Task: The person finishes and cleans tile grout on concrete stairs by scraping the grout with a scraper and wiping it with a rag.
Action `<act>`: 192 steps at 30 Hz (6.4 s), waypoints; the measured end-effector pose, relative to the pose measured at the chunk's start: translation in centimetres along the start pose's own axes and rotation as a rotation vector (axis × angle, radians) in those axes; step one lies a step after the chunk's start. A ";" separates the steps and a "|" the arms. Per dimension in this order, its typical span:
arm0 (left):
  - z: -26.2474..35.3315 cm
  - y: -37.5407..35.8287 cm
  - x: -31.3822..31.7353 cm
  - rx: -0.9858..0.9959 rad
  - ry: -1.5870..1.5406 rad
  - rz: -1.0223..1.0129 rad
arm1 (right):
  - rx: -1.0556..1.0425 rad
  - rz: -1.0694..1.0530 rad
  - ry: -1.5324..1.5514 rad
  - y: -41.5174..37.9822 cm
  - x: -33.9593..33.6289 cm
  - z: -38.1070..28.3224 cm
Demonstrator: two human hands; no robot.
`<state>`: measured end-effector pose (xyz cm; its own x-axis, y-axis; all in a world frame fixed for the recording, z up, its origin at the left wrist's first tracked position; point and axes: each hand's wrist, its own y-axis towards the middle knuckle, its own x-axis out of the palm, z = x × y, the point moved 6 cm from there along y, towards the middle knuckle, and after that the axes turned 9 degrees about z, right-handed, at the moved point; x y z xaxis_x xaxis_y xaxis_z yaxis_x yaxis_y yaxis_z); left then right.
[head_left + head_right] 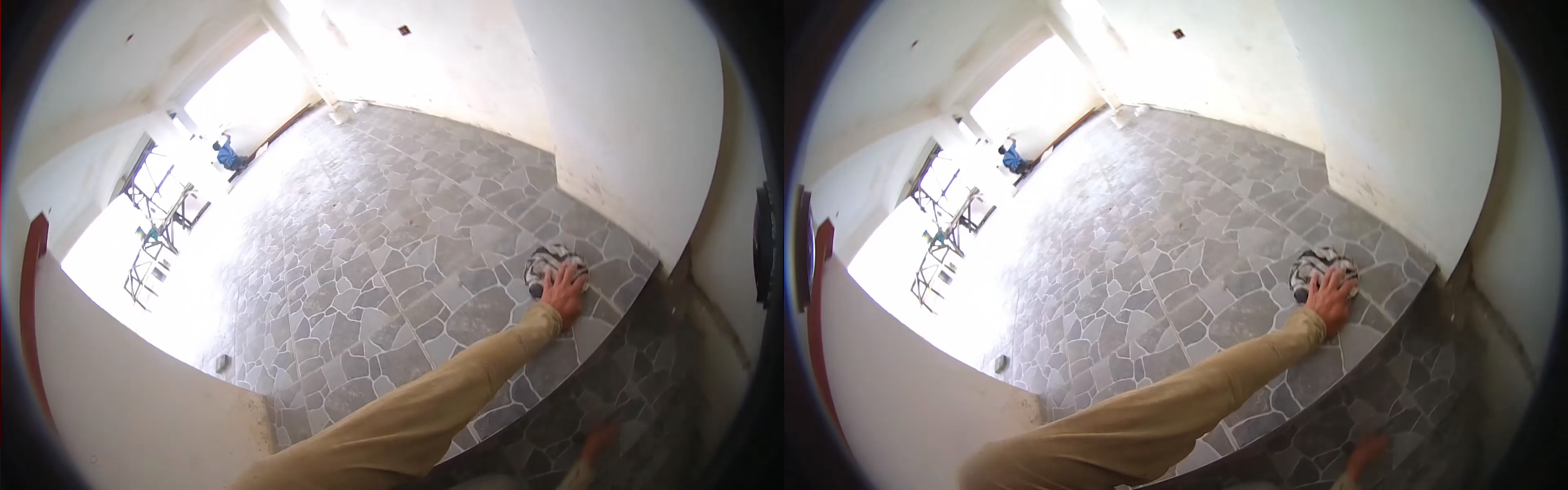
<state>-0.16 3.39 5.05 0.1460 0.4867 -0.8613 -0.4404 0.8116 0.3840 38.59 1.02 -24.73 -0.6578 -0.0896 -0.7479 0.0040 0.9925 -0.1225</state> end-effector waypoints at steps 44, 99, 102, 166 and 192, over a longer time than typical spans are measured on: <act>0.4 0.3 0.3 -0.030 -0.003 0.012 | 0.502 -0.456 0.672 -8.0 -13.6 -1.2; -2.2 6.0 4.4 0.142 0.155 0.063 | -0.255 0.138 0.397 -11.3 -12.7 -25.4; -1.8 6.7 4.7 0.245 0.122 0.068 | -0.084 0.107 0.632 -14.1 -7.1 -25.4; -0.7 7.3 4.6 0.268 0.105 0.002 | -0.317 0.342 0.790 13.0 -4.9 -30.2; -0.5 7.5 3.3 0.142 0.069 -0.033 | -0.563 0.498 0.649 16.9 -6.4 -31.0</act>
<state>-3.44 10.86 4.91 0.0947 0.4394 -0.8933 -0.3056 0.8668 0.3940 19.49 20.93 -1.78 -0.9637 0.2445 -0.1071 0.1443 0.8147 0.5617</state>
